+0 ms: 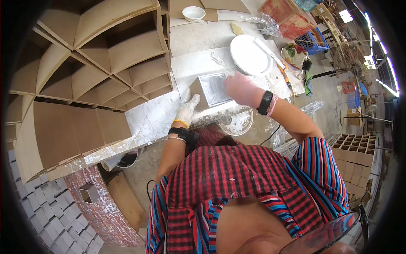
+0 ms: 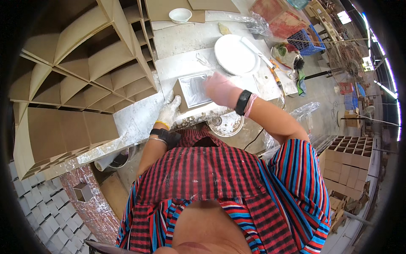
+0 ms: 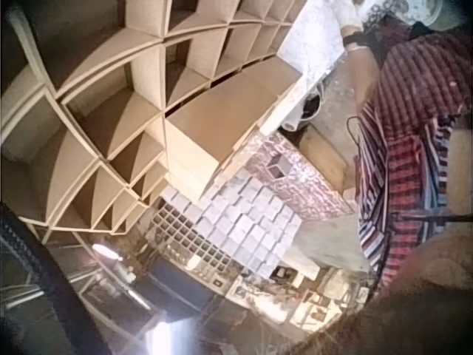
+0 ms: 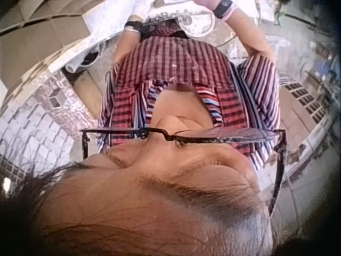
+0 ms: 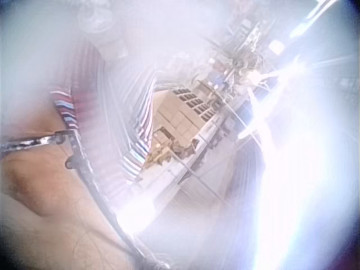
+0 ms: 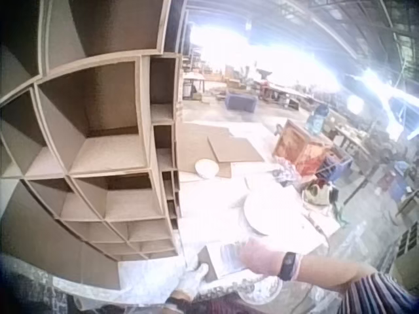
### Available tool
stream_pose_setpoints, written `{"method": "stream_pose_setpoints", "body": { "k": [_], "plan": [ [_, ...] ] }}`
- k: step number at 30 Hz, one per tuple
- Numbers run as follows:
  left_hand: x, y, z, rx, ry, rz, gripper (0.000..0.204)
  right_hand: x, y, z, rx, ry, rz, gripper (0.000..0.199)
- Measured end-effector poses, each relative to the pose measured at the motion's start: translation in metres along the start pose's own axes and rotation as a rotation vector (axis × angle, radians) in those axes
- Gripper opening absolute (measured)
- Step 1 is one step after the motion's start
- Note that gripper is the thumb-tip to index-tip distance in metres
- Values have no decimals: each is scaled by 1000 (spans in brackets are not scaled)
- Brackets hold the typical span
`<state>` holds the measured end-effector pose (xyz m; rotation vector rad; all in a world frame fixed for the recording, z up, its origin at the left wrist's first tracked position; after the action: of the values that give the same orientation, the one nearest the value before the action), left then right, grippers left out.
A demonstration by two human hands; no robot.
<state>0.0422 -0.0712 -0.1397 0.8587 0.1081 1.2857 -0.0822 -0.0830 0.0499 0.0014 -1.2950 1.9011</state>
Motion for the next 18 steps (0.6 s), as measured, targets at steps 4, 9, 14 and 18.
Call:
{"method": "stream_pose_setpoints", "body": {
  "k": [4, 9, 14, 18],
  "plan": [
    [2, -4, 4, -95, -24, 54, 84, -3, 5, -16, -21, -76, -180, 19],
    [7, 0, 7, -166, -71, 82, 83, -8, 12, 29, -497, 172, -66, 27],
    [7, -5, 3, -23, -74, 83, 79, 10, 0, 59, -926, 437, 522, 42],
    [9, 6, 9, -64, -71, 49, 76, 24, 20, 30, -820, 458, 469, 42]
  ]
}}
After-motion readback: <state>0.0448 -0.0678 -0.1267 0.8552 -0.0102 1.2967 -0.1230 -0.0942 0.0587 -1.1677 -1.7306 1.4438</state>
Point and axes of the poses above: each hand's wrist, its own x-axis away from the middle knuckle, its own y-axis out of the palm, z = x × y, the point moved 8 cm from there along -x, towards the middle knuckle, and after that the axes turned 8 degrees about x, right-handed, at the moved point
